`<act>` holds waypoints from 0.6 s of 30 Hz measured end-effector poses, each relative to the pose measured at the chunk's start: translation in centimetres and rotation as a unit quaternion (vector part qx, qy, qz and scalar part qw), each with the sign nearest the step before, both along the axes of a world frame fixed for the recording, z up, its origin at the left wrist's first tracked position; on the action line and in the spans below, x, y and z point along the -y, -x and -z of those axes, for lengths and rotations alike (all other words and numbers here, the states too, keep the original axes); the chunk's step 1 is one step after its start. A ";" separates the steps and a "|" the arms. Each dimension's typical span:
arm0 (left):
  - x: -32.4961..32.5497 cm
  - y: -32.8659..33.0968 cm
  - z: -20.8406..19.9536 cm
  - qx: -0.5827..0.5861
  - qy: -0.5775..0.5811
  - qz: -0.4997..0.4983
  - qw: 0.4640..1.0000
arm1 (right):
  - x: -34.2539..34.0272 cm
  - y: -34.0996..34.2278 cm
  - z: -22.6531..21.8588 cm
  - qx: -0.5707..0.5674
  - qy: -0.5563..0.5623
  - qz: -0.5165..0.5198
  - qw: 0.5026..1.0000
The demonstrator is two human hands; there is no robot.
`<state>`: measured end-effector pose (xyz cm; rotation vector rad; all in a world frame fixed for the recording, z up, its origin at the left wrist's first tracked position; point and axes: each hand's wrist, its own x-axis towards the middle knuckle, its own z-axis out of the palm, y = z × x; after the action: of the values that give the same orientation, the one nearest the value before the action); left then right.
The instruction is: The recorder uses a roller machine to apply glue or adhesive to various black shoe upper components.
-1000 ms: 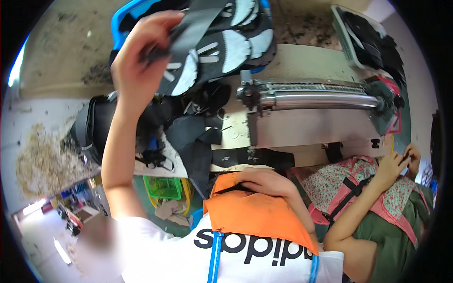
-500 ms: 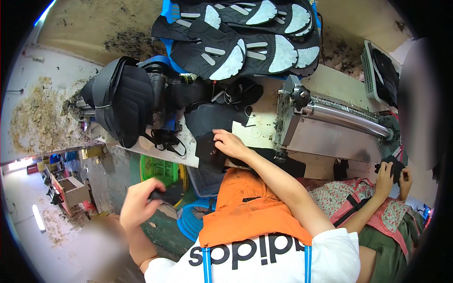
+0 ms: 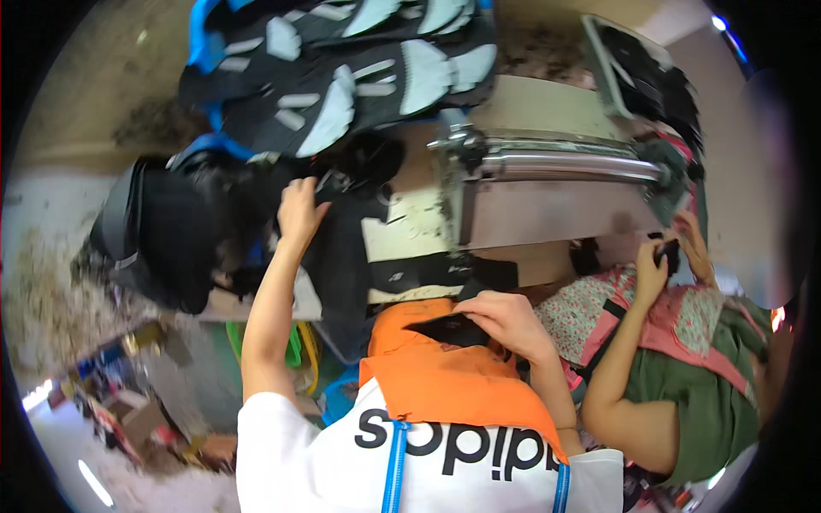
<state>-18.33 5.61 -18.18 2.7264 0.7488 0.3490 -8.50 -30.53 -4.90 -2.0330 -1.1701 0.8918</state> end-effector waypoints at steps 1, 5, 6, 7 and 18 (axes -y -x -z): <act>0.7 0.3 -2.1 0.037 -0.091 -0.026 0.995 | 0.4 -0.8 0.5 -0.035 -0.054 0.049 0.997; 2.7 -5.0 -9.1 0.229 0.106 -0.024 0.967 | 3.4 -4.1 2.0 0.006 -0.145 0.330 0.933; 3.3 -7.5 -12.1 0.283 0.127 0.029 0.950 | 4.1 -4.4 2.5 0.019 -0.147 0.346 0.926; 4.1 -10.3 -15.2 0.334 0.145 0.078 0.928 | 4.5 -4.7 2.9 0.007 -0.116 0.410 0.905; 16.3 -32.8 -8.4 -0.309 0.264 0.500 0.765 | 0.9 -9.1 1.0 0.302 -0.089 0.465 0.827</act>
<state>14.43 -10.69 -9.73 2.2187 -0.5149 -0.8885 0.59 -31.40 -5.95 -2.3792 -0.3432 -0.3558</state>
